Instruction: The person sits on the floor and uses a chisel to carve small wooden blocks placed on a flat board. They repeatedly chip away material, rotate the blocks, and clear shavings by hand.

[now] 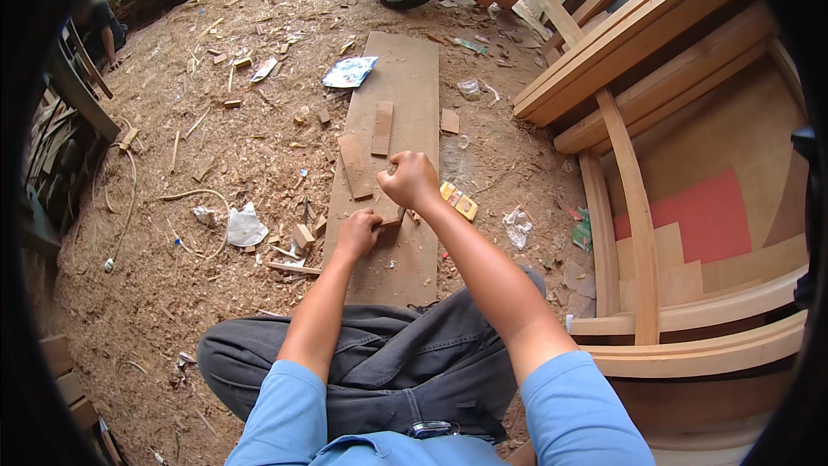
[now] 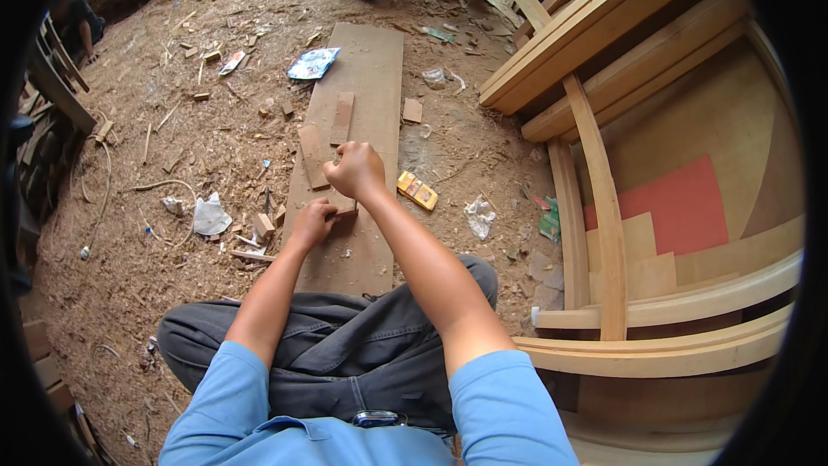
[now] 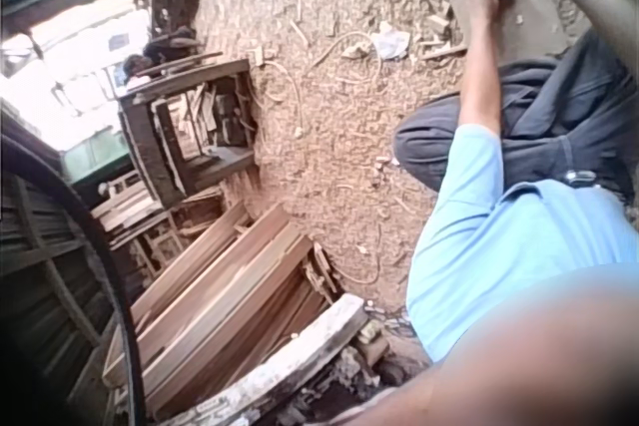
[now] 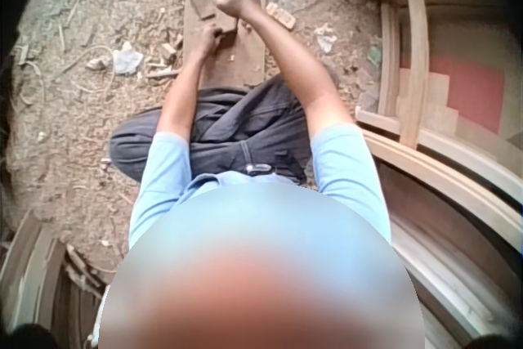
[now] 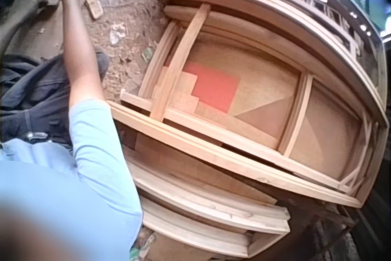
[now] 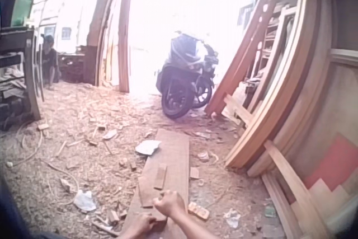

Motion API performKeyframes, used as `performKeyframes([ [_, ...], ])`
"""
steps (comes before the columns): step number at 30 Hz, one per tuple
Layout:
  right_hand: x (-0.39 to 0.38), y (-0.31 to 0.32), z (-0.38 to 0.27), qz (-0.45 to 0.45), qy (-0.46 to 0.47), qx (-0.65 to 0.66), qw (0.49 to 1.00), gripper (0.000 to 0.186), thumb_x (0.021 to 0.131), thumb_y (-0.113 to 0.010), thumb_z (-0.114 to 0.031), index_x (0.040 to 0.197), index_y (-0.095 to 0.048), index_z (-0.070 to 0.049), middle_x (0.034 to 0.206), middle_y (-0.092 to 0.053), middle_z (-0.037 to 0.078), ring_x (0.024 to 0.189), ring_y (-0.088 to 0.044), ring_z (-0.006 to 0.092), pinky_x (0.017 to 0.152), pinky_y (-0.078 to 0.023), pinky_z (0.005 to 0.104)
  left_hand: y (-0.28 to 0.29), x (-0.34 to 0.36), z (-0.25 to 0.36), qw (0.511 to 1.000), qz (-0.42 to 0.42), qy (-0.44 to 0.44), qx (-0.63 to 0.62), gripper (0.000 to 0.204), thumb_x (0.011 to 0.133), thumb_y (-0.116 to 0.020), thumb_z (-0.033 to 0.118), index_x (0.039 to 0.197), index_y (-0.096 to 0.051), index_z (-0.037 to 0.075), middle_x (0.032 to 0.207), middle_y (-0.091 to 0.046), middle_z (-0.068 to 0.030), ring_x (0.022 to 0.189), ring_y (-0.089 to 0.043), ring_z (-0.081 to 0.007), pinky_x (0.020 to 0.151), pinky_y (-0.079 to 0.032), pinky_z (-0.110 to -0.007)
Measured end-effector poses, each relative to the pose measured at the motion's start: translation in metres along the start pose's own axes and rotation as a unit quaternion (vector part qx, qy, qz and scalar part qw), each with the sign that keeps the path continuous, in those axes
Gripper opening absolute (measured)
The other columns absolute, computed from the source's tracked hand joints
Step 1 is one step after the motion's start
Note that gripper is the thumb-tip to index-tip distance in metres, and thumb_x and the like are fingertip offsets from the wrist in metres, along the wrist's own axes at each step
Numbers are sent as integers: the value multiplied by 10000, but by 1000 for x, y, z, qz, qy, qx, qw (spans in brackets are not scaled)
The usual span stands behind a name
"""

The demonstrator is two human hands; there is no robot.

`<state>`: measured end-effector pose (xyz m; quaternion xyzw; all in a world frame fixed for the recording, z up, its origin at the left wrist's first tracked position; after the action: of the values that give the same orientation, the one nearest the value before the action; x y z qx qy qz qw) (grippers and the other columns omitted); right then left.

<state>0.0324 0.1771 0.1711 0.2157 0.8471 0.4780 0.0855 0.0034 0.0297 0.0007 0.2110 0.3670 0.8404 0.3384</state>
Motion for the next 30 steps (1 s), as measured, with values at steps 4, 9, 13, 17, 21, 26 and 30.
performKeyframes([
  [4, -2, -4, -5, 9, 20, -16, 1000, 460, 735, -665, -317, 1073, -772, -24, 992, -744, 231, 921, -739, 352, 853, -599, 406, 0, 0, -1, 1000, 1, -7, -12, 127, 823, -737, 160, 930, -769, 102, 911, -658, -91, 946, -662, -313, 825, -544, -439],
  [9, -1, -3, -12, -13, -12, -5, 1000, 456, 735, -673, -321, 1069, -774, -27, 1039, -737, 237, 967, -732, 346, 887, -588, 404, 2, 0, 0, 1000, 4, -3, -21, 130, 840, -739, 179, 935, -769, 96, 906, -661, -88, 942, -663, -311, 818, -542, -435],
  [13, 8, -1, -3, -4, -20, -2, 1000, 462, 736, -678, -325, 1075, -772, -27, 1047, -735, 240, 979, -730, 347, 901, -583, 399, 3, 2, -1, 999, 0, 0, -33, 138, 840, -743, 191, 938, -769, 97, 914, -666, -82, 935, -667, -309, 813, -543, -436],
  [17, 14, 4, 4, -10, -35, 12, 999, 475, 738, -686, -307, 1078, -761, 16, 1036, -730, 263, 982, -727, 361, 920, -574, 398, 10, 3, 5, 999, 19, -21, -31, 145, 832, -757, 201, 930, -769, 95, 915, -668, -90, 918, -667, -317, 798, -538, -438],
  [21, 28, 37, -9, -24, -48, 50, 997, 487, 731, -682, -283, 1092, -750, 37, 1008, -719, 298, 967, -737, 353, 910, -580, 397, 38, 14, 25, 997, 36, -39, -47, 148, 832, -763, 189, 919, -762, 70, 900, -673, -102, 878, -667, -333, 755, -532, -440],
  [26, 34, 77, -30, 42, 37, 140, 989, 260, 698, -638, -217, 665, -698, 34, 570, -655, 185, 522, -668, 269, 548, -538, 384, 74, 29, 33, 994, 60, -78, -41, 143, 848, -754, 163, 911, -747, 35, 879, -672, -105, 821, -667, -341, 690, -524, -431],
  [30, 12, 42, -30, 38, 46, 73, 996, 264, 704, -627, -210, 668, -699, 41, 574, -651, 202, 504, -655, 317, 541, -545, 417, 58, 5, 7, 996, 38, -73, -18, 127, 823, -761, 162, 892, -751, 56, 869, -684, -116, 832, -674, -345, 704, -536, -439],
])
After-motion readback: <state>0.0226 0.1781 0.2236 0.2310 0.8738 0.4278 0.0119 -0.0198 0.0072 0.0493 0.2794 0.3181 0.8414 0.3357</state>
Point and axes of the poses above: each hand's wrist, its own x-axis towards the middle knuckle, its own y-axis out of the back of the hand, z = x × y, the point moved 1 cm from there along x, towards the middle knuckle
